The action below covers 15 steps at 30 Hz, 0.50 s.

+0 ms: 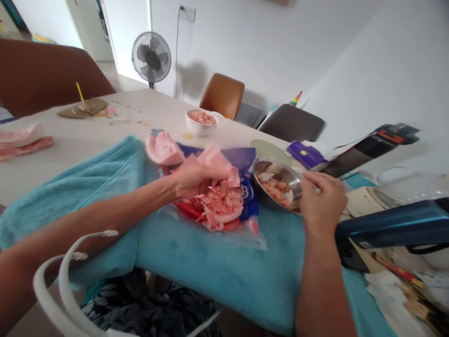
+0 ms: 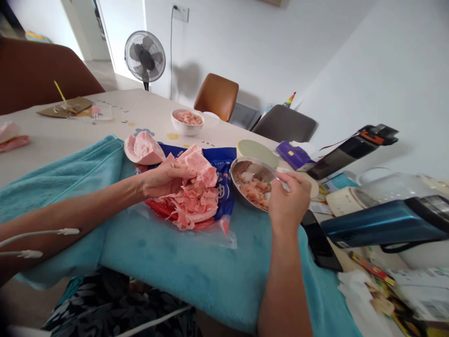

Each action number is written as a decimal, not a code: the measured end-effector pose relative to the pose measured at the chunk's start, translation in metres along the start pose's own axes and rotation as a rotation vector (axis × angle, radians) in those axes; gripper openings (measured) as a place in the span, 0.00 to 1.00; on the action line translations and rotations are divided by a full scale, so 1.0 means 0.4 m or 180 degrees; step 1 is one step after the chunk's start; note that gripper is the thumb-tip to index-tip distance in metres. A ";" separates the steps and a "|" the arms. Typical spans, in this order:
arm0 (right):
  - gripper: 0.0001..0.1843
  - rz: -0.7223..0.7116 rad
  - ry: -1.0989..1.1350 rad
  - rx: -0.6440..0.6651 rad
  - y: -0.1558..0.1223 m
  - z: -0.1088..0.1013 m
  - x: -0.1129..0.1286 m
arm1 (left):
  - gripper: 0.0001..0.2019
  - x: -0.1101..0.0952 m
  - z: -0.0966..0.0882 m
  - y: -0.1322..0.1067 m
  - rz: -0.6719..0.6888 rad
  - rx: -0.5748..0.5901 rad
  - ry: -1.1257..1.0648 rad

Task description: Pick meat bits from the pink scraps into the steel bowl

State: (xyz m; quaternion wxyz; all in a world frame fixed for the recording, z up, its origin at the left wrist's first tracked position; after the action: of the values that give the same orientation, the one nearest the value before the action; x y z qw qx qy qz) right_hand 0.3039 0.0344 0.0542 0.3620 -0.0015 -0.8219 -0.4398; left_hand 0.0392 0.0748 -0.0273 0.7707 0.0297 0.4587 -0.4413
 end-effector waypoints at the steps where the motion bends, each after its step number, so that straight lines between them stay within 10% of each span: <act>1: 0.05 -0.0079 -0.0290 0.0010 0.005 -0.007 -0.007 | 0.05 0.001 0.000 0.001 -0.0013 0.0019 -0.0006; 9: 0.06 -0.0591 -0.0118 -0.0300 -0.038 0.010 0.103 | 0.04 0.000 0.007 0.001 -0.0023 0.0071 -0.0082; 15: 0.14 -0.0234 0.1370 0.1352 -0.160 0.187 0.217 | 0.07 0.010 0.010 0.004 -0.0001 0.0172 0.0092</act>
State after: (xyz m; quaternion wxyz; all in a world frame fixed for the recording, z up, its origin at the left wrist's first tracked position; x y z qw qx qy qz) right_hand 0.1749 0.0217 0.0336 0.5039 0.1972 -0.7994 -0.2611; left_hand 0.0437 0.0713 -0.0285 0.7629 0.0569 0.4577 -0.4531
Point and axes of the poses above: each hand's wrist, its own y-axis towards the middle knuckle, its own z-axis out of the palm, x = y × z, the point moved 8 cm from there along y, towards the middle knuckle, and after that the axes turned 10 degrees about -z, right-handed, at the moved point
